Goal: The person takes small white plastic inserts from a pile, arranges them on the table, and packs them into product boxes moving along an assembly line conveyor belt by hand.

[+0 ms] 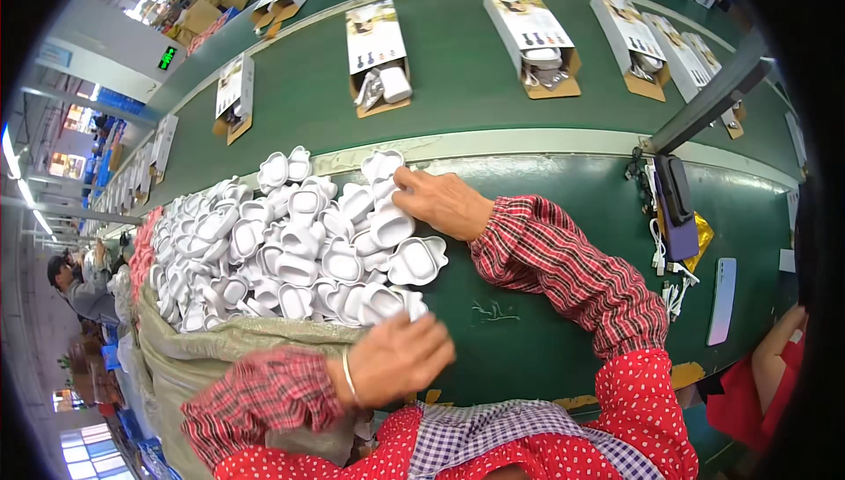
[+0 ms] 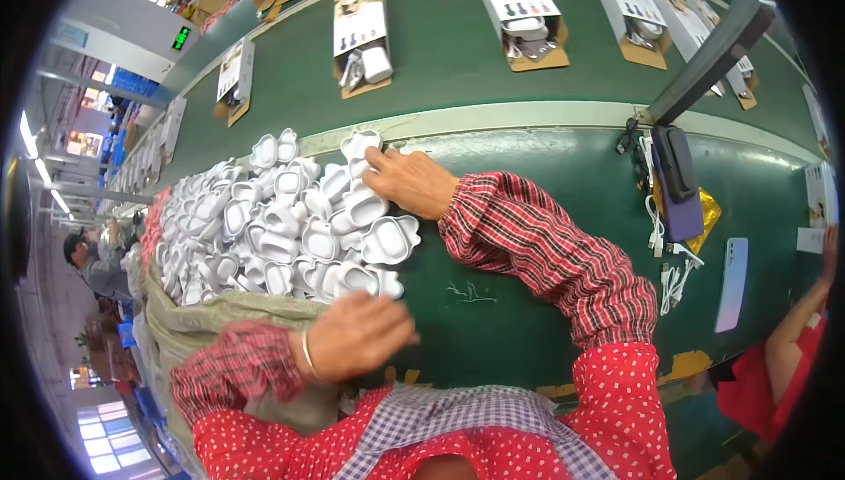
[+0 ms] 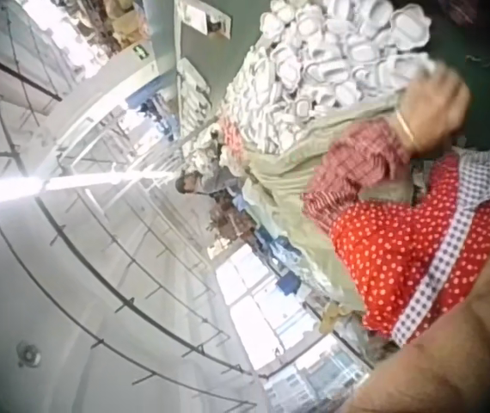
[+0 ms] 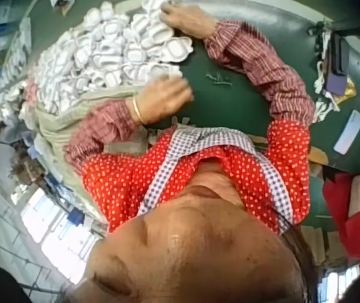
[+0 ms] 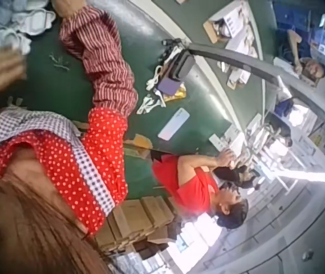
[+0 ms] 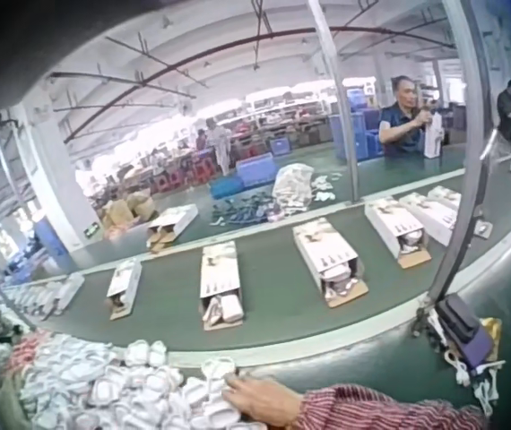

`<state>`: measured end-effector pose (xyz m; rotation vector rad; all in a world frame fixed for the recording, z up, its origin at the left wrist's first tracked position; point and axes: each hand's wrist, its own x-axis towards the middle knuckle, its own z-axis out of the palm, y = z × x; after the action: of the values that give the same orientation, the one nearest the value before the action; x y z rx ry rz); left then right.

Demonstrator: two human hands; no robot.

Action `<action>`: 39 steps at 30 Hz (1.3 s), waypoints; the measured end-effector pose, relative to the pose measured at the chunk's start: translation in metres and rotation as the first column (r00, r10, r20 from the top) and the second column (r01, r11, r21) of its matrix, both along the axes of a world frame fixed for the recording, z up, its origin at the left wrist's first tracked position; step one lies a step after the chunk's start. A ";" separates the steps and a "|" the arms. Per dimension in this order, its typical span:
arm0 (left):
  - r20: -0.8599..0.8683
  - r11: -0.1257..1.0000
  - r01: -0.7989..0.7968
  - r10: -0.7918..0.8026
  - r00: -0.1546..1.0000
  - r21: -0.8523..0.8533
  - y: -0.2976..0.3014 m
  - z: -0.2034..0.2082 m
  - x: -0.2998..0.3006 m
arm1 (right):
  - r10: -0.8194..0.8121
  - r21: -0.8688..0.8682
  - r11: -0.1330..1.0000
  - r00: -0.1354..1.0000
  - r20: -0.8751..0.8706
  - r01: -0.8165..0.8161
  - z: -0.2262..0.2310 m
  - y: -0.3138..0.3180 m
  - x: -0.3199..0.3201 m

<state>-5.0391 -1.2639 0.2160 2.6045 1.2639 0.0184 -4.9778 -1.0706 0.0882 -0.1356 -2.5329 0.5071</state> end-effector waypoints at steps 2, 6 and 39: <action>0.035 0.979 -0.055 0.063 0.997 -0.198 -0.040 -0.017 -0.008 | 0.001 0.051 0.999 0.999 0.053 -0.004 -0.001 0.003 0.002; 0.074 0.929 -0.279 0.305 0.950 -0.245 -0.103 -0.036 -0.013 | -0.095 -0.008 0.995 0.995 0.018 0.095 0.043 0.020 0.009; 0.014 0.647 -0.546 0.651 0.759 -0.531 -0.168 -0.070 -0.005 | 0.135 0.084 0.988 0.990 -0.045 -0.131 0.022 -0.063 0.017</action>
<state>-5.0437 -1.4318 0.1458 1.6043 1.7247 0.0676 -4.9607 -1.1338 0.1103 0.0765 -2.5190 0.4529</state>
